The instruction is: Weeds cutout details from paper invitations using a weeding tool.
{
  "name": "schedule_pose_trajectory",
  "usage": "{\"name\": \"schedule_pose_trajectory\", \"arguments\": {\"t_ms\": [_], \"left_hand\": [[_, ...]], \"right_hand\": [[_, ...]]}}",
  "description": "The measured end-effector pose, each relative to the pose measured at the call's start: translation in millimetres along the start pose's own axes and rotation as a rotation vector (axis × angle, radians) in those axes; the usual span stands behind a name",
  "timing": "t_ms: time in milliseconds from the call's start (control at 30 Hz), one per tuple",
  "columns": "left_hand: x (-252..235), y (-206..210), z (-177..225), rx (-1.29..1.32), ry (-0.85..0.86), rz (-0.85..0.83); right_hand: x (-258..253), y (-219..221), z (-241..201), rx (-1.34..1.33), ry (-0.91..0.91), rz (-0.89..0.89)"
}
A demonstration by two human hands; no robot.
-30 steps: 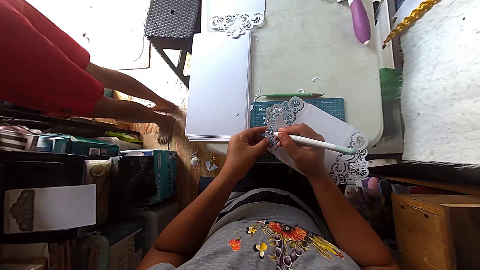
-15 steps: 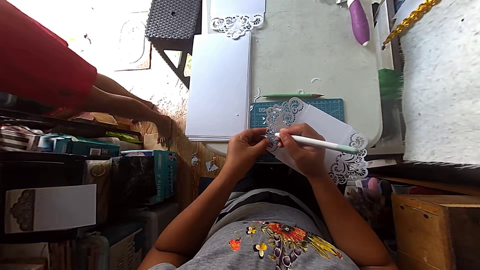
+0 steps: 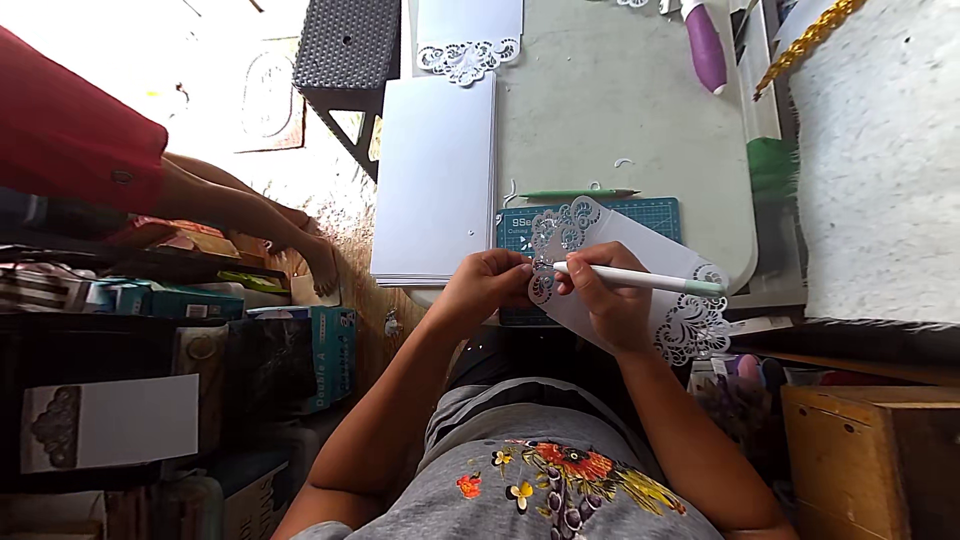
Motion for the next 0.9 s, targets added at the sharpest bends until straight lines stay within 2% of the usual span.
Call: {"name": "schedule_pose_trajectory", "arguments": {"t_ms": [167,300,667,900], "left_hand": [[-7,0,7,-0.019,-0.069,-0.036],[-14,-2,16,-0.129,-0.103,-0.089],[-21,-4,31,-0.422,0.02,-0.152],[-22,-6,29,-0.419,0.054,-0.138]], "right_hand": [[1,0,-1,-0.008,-0.001,0.018],[1,-1,-1,-0.036,0.01,0.028],[0,2,-1,0.033,-0.009,0.01],[0,2,-1,0.055,-0.013,0.003]]}}
Point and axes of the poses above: each hand's wrist, its own x-axis away from the middle knuckle, its own y-axis out of the palm, z = x × y, the point moved 3 cm from there along -x, towards the middle knuckle, and after that the axes turned 13 degrees about z, right-handed, at the moved point
